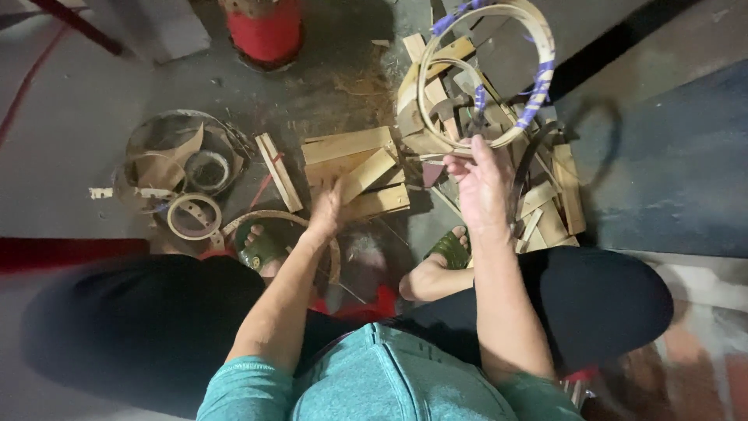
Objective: Assembling a wooden basket by attaching slats to circular hoops using a hammer
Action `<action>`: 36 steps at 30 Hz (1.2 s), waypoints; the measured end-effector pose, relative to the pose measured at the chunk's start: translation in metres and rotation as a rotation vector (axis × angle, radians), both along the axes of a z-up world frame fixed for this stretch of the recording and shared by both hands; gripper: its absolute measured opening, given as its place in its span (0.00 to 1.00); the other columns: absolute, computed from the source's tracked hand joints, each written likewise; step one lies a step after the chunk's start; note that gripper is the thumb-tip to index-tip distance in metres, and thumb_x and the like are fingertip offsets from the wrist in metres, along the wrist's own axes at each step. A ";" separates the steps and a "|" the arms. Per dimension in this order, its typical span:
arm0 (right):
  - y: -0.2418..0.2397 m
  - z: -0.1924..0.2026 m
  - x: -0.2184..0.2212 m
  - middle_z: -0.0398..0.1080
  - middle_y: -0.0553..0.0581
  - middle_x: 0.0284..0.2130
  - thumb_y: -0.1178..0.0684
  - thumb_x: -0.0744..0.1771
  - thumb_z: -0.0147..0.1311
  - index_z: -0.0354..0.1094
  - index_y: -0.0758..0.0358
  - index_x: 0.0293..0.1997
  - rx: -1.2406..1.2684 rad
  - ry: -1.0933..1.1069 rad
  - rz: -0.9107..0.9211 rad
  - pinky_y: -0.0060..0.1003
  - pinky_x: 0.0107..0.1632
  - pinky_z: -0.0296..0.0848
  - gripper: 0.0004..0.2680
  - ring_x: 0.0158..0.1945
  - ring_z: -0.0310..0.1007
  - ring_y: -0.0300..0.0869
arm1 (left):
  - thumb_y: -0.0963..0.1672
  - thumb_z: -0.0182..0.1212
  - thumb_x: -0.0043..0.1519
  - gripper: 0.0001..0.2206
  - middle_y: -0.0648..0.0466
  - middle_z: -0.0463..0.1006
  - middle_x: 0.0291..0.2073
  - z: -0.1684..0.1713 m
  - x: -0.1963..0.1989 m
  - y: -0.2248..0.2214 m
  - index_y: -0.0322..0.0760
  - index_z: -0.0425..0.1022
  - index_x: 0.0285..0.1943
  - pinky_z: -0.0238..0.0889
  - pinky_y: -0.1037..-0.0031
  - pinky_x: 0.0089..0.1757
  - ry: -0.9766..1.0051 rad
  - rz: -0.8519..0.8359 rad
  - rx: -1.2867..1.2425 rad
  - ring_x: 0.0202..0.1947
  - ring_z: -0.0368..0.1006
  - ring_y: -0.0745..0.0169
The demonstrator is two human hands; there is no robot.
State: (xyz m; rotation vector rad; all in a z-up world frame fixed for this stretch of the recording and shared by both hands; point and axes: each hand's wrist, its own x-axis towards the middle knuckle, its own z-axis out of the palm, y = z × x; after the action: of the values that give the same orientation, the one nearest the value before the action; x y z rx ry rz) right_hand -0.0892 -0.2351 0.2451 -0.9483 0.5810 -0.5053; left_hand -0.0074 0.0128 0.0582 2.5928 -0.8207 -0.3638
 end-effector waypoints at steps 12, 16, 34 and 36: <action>0.025 -0.025 0.009 0.80 0.58 0.35 0.51 0.66 0.64 0.74 0.55 0.37 0.037 0.026 -0.010 0.29 0.32 0.83 0.04 0.30 0.83 0.48 | 0.44 0.68 0.55 0.22 0.44 0.73 0.52 -0.077 0.044 0.044 0.46 0.76 0.62 0.65 0.54 0.47 -0.337 0.752 -0.205 0.47 0.74 0.42; 0.047 -0.034 0.012 0.80 0.60 0.35 0.51 0.67 0.63 0.75 0.59 0.38 -0.015 0.034 0.023 0.30 0.34 0.83 0.05 0.32 0.83 0.48 | 0.47 0.75 0.50 0.32 0.49 0.66 0.58 -0.144 0.049 0.076 0.54 0.69 0.66 0.64 0.50 0.45 -0.238 0.947 0.022 0.52 0.69 0.42; 0.122 -0.083 -0.001 0.75 0.67 0.38 0.51 0.62 0.72 0.72 0.68 0.41 -0.946 0.014 0.109 0.46 0.45 0.78 0.13 0.45 0.78 0.54 | 0.67 0.51 0.59 0.41 0.36 0.63 0.71 0.067 0.002 -0.004 0.54 0.53 0.79 0.57 0.31 0.59 1.030 0.992 -1.502 0.66 0.63 0.24; 0.126 -0.066 -0.001 0.78 0.61 0.34 0.54 0.63 0.71 0.73 0.65 0.37 -0.929 -0.143 0.122 0.40 0.44 0.78 0.09 0.42 0.80 0.50 | 0.67 0.52 0.58 0.40 0.39 0.76 0.57 0.071 -0.008 0.004 0.46 0.60 0.72 0.62 0.33 0.55 1.039 0.989 -1.523 0.55 0.77 0.33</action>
State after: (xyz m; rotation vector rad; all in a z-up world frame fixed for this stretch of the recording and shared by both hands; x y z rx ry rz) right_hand -0.0898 -0.1087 0.1793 -1.7948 0.1274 -0.7436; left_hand -0.0153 0.0168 0.1294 0.8465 0.4937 -0.4147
